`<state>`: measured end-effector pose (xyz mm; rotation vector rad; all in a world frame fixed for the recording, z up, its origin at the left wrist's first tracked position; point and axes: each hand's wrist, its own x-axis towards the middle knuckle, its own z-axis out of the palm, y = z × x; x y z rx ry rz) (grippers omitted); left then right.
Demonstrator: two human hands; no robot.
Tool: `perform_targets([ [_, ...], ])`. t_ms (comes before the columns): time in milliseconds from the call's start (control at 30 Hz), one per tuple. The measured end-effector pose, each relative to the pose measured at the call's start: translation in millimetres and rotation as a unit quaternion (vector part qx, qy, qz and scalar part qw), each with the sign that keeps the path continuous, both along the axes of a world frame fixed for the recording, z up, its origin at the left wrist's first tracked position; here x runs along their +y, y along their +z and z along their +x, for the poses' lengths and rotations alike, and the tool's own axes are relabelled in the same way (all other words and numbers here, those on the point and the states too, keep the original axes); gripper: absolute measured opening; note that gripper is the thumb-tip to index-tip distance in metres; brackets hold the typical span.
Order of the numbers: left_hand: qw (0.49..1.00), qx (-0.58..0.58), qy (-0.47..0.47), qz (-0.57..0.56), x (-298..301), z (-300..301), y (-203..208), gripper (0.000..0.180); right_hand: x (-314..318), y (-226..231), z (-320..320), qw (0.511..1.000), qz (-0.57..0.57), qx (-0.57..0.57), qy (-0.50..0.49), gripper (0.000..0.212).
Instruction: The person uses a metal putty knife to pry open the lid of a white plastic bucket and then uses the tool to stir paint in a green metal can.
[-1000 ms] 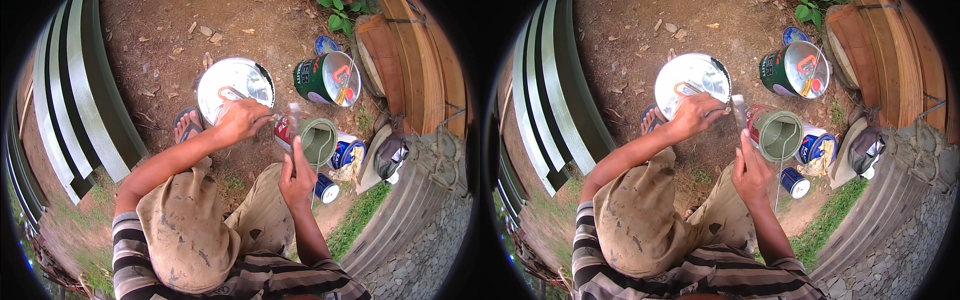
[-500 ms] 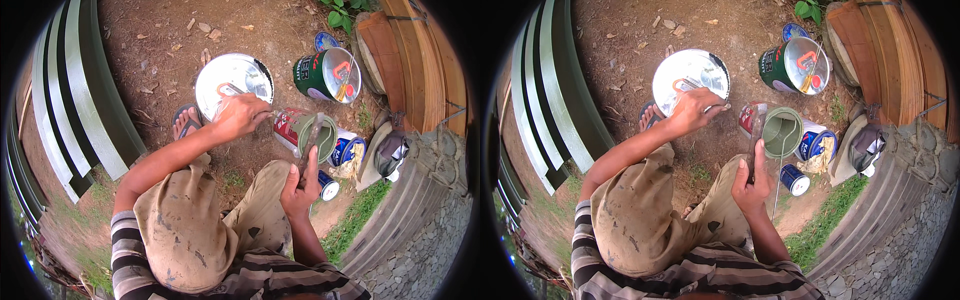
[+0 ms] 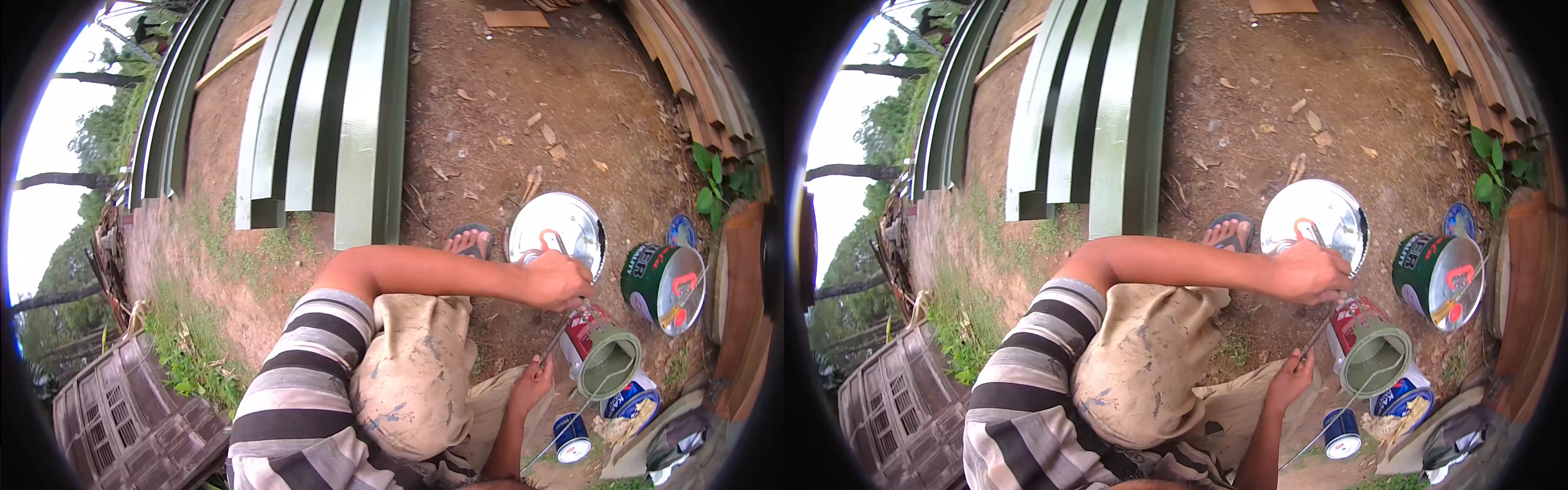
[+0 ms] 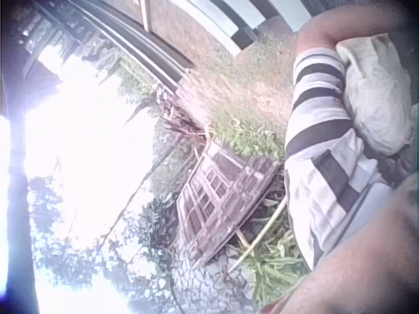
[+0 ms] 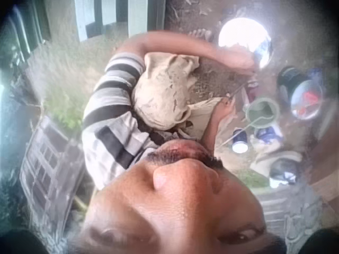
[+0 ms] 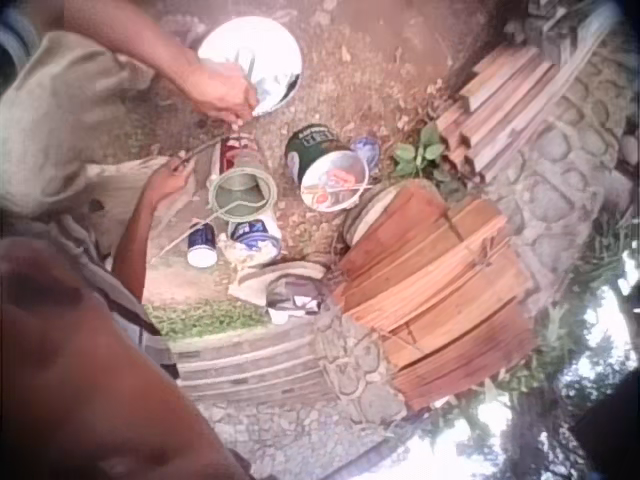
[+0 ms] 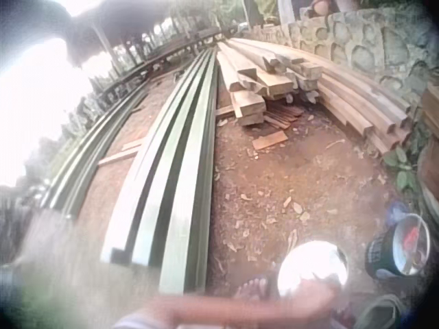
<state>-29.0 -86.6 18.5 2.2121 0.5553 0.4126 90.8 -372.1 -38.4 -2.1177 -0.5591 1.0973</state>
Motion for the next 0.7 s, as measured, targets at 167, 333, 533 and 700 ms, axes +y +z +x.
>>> perform_targets([
  [167,0.995,0.084,0.009,-0.050,4,-11,7,0.028,-11,-19,-18,0.996,0.080,0.015,0.047,0.041],
  [333,0.984,0.166,-0.004,-0.064,2,-4,29,0.035,-18,-32,-5,0.997,0.075,0.003,0.032,0.042],
  [533,0.974,0.218,0.037,-0.057,-13,2,30,0.034,9,-1,-11,0.995,0.097,0.015,-0.032,0.041],
  [700,0.962,0.255,0.098,-0.025,-51,-3,32,0.034,12,-11,-19,0.992,0.102,-0.063,-0.040,0.042],
])
